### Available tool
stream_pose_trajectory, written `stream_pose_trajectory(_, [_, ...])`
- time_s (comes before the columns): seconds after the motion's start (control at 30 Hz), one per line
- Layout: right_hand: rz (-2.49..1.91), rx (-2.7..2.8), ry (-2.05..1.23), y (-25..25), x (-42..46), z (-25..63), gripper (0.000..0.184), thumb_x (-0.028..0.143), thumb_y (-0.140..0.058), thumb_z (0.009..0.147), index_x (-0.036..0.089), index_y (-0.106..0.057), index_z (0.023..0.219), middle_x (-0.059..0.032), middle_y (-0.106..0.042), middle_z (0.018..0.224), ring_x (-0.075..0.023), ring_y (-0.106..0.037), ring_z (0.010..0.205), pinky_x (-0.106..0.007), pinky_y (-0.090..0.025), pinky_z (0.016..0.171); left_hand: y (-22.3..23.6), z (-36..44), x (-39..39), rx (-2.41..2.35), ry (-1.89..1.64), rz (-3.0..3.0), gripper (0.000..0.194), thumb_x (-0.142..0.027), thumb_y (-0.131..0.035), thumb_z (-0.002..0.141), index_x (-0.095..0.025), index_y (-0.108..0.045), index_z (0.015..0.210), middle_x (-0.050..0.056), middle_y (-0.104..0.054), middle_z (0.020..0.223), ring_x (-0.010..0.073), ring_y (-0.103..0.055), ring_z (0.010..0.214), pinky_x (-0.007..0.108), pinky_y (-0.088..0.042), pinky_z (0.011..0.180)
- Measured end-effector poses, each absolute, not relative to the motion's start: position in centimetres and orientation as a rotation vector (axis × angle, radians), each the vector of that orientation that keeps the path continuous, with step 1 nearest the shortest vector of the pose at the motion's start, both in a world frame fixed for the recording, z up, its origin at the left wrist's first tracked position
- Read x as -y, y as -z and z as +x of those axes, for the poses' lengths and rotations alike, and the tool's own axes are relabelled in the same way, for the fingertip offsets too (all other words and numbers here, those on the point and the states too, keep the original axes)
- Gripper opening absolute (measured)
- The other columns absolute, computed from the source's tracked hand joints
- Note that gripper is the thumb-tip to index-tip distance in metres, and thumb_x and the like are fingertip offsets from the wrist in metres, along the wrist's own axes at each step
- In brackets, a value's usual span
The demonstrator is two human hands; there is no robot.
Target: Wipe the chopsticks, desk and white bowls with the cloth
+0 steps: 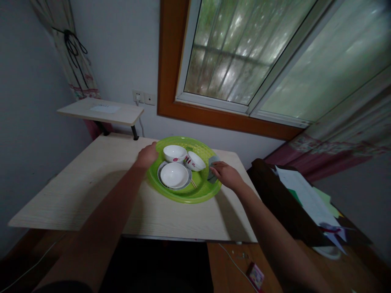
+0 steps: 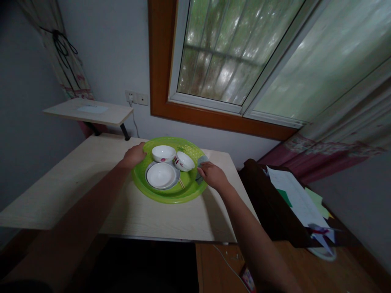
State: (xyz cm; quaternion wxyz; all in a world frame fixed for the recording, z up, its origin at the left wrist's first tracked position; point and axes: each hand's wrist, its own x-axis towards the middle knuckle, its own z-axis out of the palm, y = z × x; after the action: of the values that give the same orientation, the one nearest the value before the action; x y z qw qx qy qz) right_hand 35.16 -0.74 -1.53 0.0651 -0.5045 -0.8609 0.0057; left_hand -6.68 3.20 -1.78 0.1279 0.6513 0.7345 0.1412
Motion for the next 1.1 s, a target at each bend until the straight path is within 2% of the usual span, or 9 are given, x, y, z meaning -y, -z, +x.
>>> stream_pose_trajectory(0.2, [-1.462, 2.532, 0.026, 3.0, 0.6, 35.6, 0.052, 0.035, -0.039, 0.121, 0.021, -0.087, 0.111, -0.0149, -0.083, 0.132, -0.0297, -0.07, 0.142, -0.047, -0.055, 0.126, 1.9, -6.0, -2.6, -2.126, -0.627, 2.29, 0.056, -0.018, -0.058, 0.104, -0.02, -0.064, 0.159, 0.022, -0.069, 0.15, 0.0363, -0.067, 0.135, 0.047, -0.059, 0.107])
stream_pose_trajectory(0.3, [-1.445, 2.521, 0.034, 3.3, 0.6, 35.7, 0.054, 0.037, -0.037, 0.122, 0.02, -0.087, 0.11, -0.0148, -0.084, 0.131, -0.03, -0.07, 0.142, -0.046, -0.055, 0.125, 1.2, -5.0, -2.2, -1.893, -0.669, 2.605, 0.05, -0.014, -0.055, 0.105, -0.015, -0.07, 0.153, 0.022, -0.07, 0.147, 0.0357, -0.06, 0.143, 0.049, -0.052, 0.12])
stream_pose_trajectory(0.4, [-1.443, 2.511, 0.041, 3.3, 0.6, 35.6, 0.053, 0.037, -0.039, 0.122, 0.019, -0.088, 0.111, -0.0154, -0.084, 0.13, -0.0306, -0.071, 0.141, -0.046, -0.056, 0.125, 0.7, -2.7, -1.9, -1.576, -0.636, 2.842, 0.044, -0.014, -0.055, 0.108, -0.016, -0.075, 0.147, 0.018, -0.073, 0.144, 0.0322, -0.059, 0.146, 0.046, -0.047, 0.125])
stream_pose_trajectory(0.53, [-1.464, 2.498, 0.041, 3.2, 0.8, 35.4, 0.05, 0.036, -0.042, 0.121, 0.018, -0.088, 0.109, -0.0165, -0.084, 0.128, -0.0298, -0.071, 0.14, -0.043, -0.056, 0.124, 1.0, 1.9, -1.7, -1.229, -0.51, 3.046, 0.037, -0.021, -0.054, 0.115, -0.018, -0.078, 0.143, 0.015, -0.076, 0.142, 0.0299, -0.061, 0.146, 0.045, -0.045, 0.125])
stream_pose_trajectory(0.63, [-1.472, 2.518, 0.054, 3.0, 1.0, 35.3, 0.05, 0.034, -0.041, 0.122, 0.019, -0.087, 0.109, -0.0154, -0.084, 0.13, -0.0289, -0.07, 0.142, -0.043, -0.054, 0.126, 1.5, 4.7, -1.6, -1.154, -0.403, 3.105, 0.034, -0.025, -0.055, 0.117, -0.019, -0.078, 0.142, 0.014, -0.078, 0.139, 0.0312, -0.063, 0.144, 0.048, -0.046, 0.123])
stream_pose_trajectory(0.73, [-1.488, 2.541, 0.062, 2.7, 1.2, 35.1, 0.051, 0.033, -0.039, 0.122, 0.019, -0.086, 0.111, -0.0153, -0.083, 0.132, -0.0287, -0.07, 0.142, -0.043, -0.054, 0.126, 1.6, 6.3, -1.6, -1.16, -0.295, 3.144, 0.03, -0.02, -0.06, 0.114, -0.018, -0.08, 0.136, 0.015, -0.08, 0.135, 0.0323, -0.065, 0.141, 0.049, -0.047, 0.119])
stream_pose_trajectory(0.9, [-1.524, 2.549, 0.055, 2.2, 1.5, 34.9, 0.052, 0.034, -0.038, 0.122, 0.018, -0.086, 0.113, -0.0164, -0.082, 0.136, -0.0285, -0.069, 0.144, -0.044, -0.055, 0.125, 0.8, 7.0, -1.4, -1.197, -0.24, 3.166, 0.02, -0.013, -0.066, 0.108, -0.016, -0.084, 0.116, 0.016, -0.082, 0.125, 0.0298, -0.074, 0.122, 0.046, -0.049, 0.112])
stream_pose_trajectory(1.1, [-1.539, 2.544, 0.046, 2.1, 1.5, 34.8, 0.051, 0.034, -0.039, 0.122, 0.018, -0.087, 0.113, -0.0168, -0.081, 0.138, -0.029, -0.069, 0.144, -0.043, -0.054, 0.127, 0.3, 7.0, -1.2, -1.209, -0.214, 3.123, 0.017, -0.014, -0.069, 0.107, -0.017, -0.084, 0.113, 0.015, -0.084, 0.119, 0.0292, -0.075, 0.117, 0.043, -0.05, 0.106])
